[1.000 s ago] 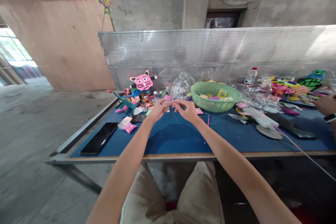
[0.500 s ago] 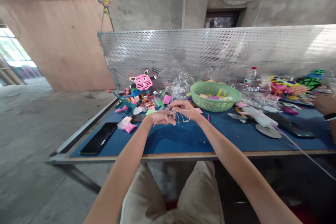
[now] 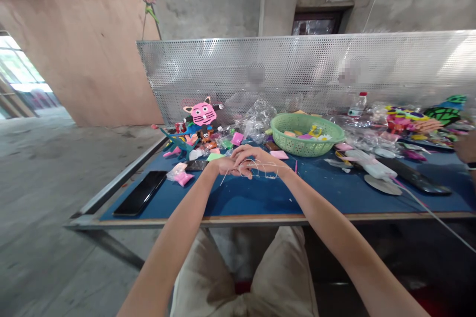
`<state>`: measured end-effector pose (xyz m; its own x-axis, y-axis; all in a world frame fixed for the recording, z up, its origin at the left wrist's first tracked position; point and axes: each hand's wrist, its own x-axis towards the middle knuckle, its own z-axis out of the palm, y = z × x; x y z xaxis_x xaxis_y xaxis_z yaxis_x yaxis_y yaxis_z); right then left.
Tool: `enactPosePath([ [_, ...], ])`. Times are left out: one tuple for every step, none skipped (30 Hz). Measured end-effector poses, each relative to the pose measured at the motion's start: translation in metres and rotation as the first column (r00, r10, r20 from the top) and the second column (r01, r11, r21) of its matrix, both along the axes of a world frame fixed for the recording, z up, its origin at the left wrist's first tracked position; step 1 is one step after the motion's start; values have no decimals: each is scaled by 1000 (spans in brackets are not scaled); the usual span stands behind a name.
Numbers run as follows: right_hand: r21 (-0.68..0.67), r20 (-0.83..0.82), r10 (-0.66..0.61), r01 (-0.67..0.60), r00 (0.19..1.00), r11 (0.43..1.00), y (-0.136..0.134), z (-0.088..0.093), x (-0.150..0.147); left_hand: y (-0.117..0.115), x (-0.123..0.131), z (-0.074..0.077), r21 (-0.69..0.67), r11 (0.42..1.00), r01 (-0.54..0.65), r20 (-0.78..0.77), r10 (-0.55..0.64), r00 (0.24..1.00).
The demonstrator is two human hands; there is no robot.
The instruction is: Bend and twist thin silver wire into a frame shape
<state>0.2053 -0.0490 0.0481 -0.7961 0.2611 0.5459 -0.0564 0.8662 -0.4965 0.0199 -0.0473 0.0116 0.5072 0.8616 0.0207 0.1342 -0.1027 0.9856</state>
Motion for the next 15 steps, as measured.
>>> enactPosePath([
  [-23, -14, 7, -7, 1000, 1000, 0, 0, 1, 1, 0, 3, -48, 994, 96, -73, -99, 992],
  [-49, -34, 10, -12, 999, 999, 1, 0, 2, 1, 0, 6, -92, 980, 174, -119, -184, 976],
  [-77, -54, 12, -16, 998, 997, 2, 0, 3, 2, 0, 8, -113, 970, 215, -122, -229, 966],
  [-105, -72, 12, -19, 997, 994, 3, -1, 4, 3, -1, 10, -118, 965, 235, -106, -247, 963],
  [-131, -87, 7, -18, 996, 991, 4, -1, 5, 3, -1, 12, -110, 965, 240, -84, -249, 965],
  [-155, -97, 1, -16, 995, 988, 6, -1, 6, 4, -1, 12, -92, 968, 233, -60, -239, 969],
  [-174, -105, -6, -12, 994, 985, 7, -2, 7, 4, -1, 12, -68, 973, 222, -36, -225, 974],
  [-190, -115, -15, -7, 993, 982, 9, -2, 7, 5, -1, 13, -41, 977, 210, -22, -211, 977],
  [-205, -127, -26, 0, 992, 979, 11, -3, 7, 5, -1, 13, -15, 980, 198, -17, -199, 980],
  [-216, -142, -41, 10, 989, 976, 12, -4, 8, 5, -1, 13, 8, 982, 188, -18, -188, 982],
  [-220, -159, -60, 24, 985, 975, 15, -6, 8, 4, -1, 14, 24, 983, 180, -23, -180, 983],
  [-218, -176, -82, 43, 981, 975, 17, -7, 8, 4, 0, 15, 34, 985, 168, -25, -167, 986],
  [-209, -191, -108, 67, 976, 976, 19, -9, 8, 4, 0, 16, 37, 988, 153, -22, -152, 988],
  [-191, -207, -135, 96, 969, 977, 21, -11, 8, 4, 0, 17, 35, 990, 136, -14, -136, 991],
  [-167, -222, -164, 128, 961, 977, 24, -13, 8, 4, 0, 18, 29, 992, 121, -3, -121, 993],
])
